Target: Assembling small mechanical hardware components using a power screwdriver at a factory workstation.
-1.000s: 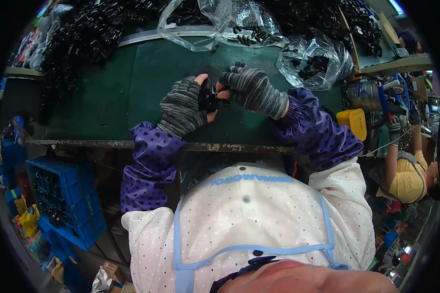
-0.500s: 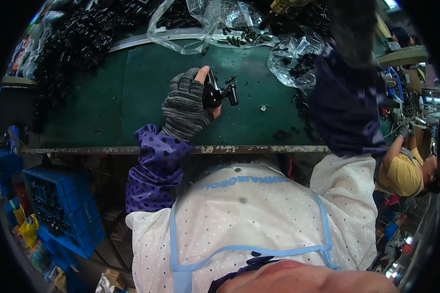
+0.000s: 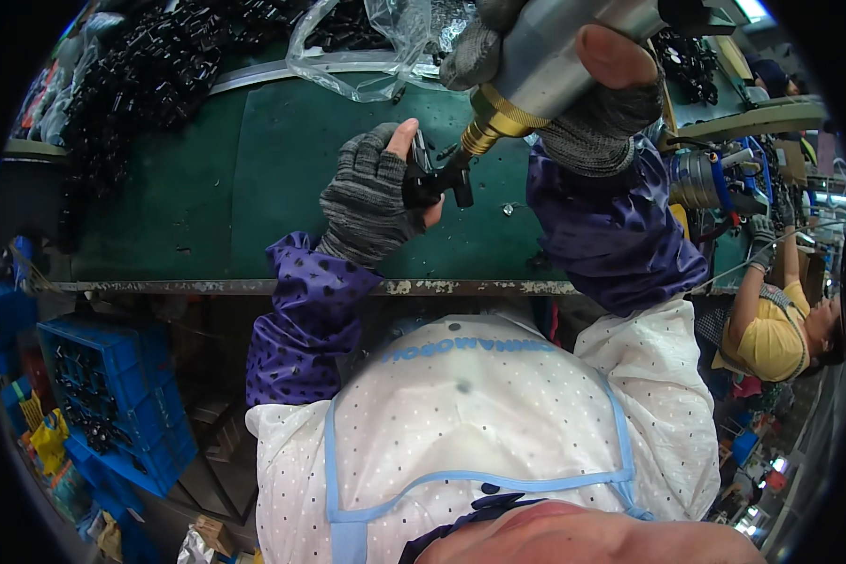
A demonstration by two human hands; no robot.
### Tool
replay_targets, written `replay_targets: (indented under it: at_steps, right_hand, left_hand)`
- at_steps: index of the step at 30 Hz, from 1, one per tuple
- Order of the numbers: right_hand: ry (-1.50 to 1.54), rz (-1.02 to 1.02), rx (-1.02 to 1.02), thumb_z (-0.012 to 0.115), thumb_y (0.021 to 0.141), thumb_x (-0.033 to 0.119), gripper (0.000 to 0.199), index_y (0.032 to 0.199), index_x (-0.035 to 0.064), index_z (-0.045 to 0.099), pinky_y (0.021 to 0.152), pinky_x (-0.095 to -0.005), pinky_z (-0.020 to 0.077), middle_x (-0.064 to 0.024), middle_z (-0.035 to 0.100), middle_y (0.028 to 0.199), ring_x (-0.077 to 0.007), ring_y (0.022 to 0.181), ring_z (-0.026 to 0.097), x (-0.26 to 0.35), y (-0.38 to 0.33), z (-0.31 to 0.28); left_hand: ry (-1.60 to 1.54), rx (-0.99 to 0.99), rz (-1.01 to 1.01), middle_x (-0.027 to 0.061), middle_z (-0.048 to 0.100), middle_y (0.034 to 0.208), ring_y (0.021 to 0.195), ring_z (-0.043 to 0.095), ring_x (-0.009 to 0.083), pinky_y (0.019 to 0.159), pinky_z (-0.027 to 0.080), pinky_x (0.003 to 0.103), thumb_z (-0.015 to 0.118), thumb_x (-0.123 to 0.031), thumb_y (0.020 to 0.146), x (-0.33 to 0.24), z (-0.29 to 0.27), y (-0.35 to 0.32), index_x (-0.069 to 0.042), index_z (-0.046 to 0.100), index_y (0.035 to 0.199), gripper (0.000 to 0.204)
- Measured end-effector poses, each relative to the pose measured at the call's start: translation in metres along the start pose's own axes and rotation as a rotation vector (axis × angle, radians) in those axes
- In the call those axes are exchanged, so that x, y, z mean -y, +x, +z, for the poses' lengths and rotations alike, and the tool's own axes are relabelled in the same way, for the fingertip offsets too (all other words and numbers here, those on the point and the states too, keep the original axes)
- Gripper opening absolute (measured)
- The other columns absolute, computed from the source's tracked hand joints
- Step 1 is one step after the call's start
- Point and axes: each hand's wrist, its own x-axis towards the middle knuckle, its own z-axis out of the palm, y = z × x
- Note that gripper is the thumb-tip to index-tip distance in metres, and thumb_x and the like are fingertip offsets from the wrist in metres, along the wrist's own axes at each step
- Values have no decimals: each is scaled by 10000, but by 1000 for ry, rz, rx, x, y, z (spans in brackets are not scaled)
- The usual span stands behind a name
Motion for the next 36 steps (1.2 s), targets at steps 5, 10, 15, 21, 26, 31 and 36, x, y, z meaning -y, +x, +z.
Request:
replay_targets:
  at_steps: [5,10,15,21,26,31,36]
  right_hand:
    - [111,86,-20,685,596,94,570,1080,-24,408,566,-425,535,-172,542,899,-296,742,597,3,-1,14]
    - [12,156,-61,693,696,216,496,1079,-11,475,680,-374,523,-162,570,957,-285,828,589,23,-7,11]
    - [-1392,440,430,612,772,213,451,1164,68,444,810,-315,435,-125,514,1088,-213,973,514,56,-108,-34]
    - [-2054,694,377,555,738,214,278,1007,144,567,846,-387,405,-113,533,1023,-272,997,494,43,-192,-80]
    - [-2156,476,209,540,762,208,217,945,101,585,777,-363,431,-102,572,947,-255,934,528,22,-193,-77]
    - [-990,621,-80,545,811,121,168,936,10,559,675,-265,454,-86,589,798,-176,745,575,-8,-146,-39]
    - [-672,611,97,548,801,94,158,920,-8,565,689,-247,441,-63,586,806,-111,757,543,-46,-112,-6]
  left_hand:
    - [-48,20,2,162,492,1054,949,487,319,844,393,397,705,-150,497,-3,9,3,-23,391,1207,787]
    - [57,172,-57,153,488,1077,972,480,320,870,382,386,684,-143,511,-4,5,-4,-47,398,1204,756]
    - [22,392,-76,134,489,1109,1022,471,316,892,379,383,648,-109,544,-10,-2,-17,-92,456,1170,655]
    - [-79,330,-93,123,499,1111,1036,478,290,863,409,359,627,-16,587,-12,-10,-16,-83,534,1078,505]
    - [-72,256,-98,116,517,1087,1043,477,285,869,405,359,635,17,579,-15,-6,-21,-82,549,1038,478]
    - [-102,198,-88,98,533,1065,1038,483,289,863,408,362,640,24,581,-14,-2,-29,-82,555,1012,452]
    - [-51,185,-40,87,537,1055,1014,491,294,853,416,365,646,6,577,-13,-1,-30,-114,559,1043,489]
